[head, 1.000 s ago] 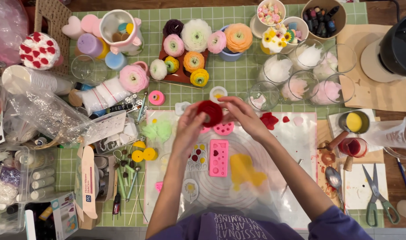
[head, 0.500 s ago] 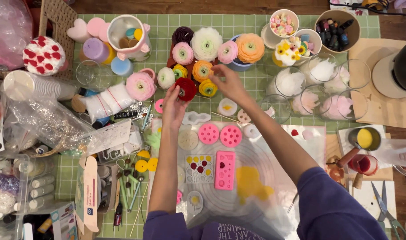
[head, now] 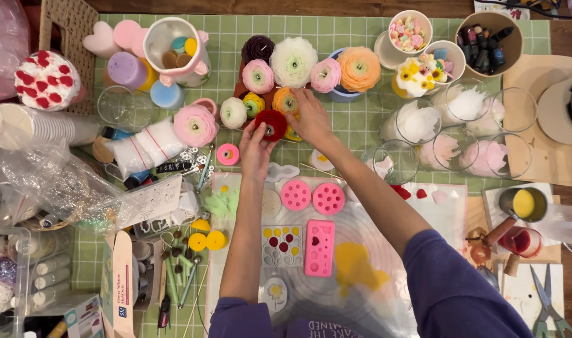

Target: The recorder is finishing a rose-shaped candle by sculpting the wax petals with a tool and trimming the wick with scissors.

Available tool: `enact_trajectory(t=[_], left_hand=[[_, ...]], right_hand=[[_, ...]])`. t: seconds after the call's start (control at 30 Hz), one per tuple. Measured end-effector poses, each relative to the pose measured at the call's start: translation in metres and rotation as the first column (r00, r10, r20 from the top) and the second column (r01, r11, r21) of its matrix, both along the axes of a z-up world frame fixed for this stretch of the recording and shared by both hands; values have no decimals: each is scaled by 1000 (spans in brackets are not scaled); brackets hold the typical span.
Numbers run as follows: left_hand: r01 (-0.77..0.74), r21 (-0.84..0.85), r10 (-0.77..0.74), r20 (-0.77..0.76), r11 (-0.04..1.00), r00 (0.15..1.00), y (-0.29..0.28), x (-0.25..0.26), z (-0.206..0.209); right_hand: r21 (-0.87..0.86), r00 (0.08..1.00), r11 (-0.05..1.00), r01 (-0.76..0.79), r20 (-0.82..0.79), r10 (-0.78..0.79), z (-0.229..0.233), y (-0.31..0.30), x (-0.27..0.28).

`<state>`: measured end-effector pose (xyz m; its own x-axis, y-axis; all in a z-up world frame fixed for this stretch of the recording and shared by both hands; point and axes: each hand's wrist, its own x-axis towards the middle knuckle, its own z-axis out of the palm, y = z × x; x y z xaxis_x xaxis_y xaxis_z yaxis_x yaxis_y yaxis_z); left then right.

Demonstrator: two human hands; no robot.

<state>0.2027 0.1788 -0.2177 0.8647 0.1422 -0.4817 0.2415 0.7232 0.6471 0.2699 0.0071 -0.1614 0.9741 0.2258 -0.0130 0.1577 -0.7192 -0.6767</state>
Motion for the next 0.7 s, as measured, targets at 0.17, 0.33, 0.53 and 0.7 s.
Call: enact_trajectory(t=[0.17, 0.33, 0.53, 0.7], left_hand=[[-74, -20, 73, -6, 997, 997, -2, 1, -12], [-142, -47, 142, -8, 989, 990, -6, 4, -18], [-155, -9, 154, -100, 988, 983, -14, 1, -9], [-110, 182, 146, -197, 977, 969, -11, -4, -36]], right_hand=[[23, 999, 999, 25, -34, -25, 6, 1, -1], [90, 999, 996, 18, -49, -13, -6, -8, -7], [100, 991, 995, -31, -125, 44, -4, -19, -12], [60, 985, 997, -40, -164, 49, -14, -23, -14]])
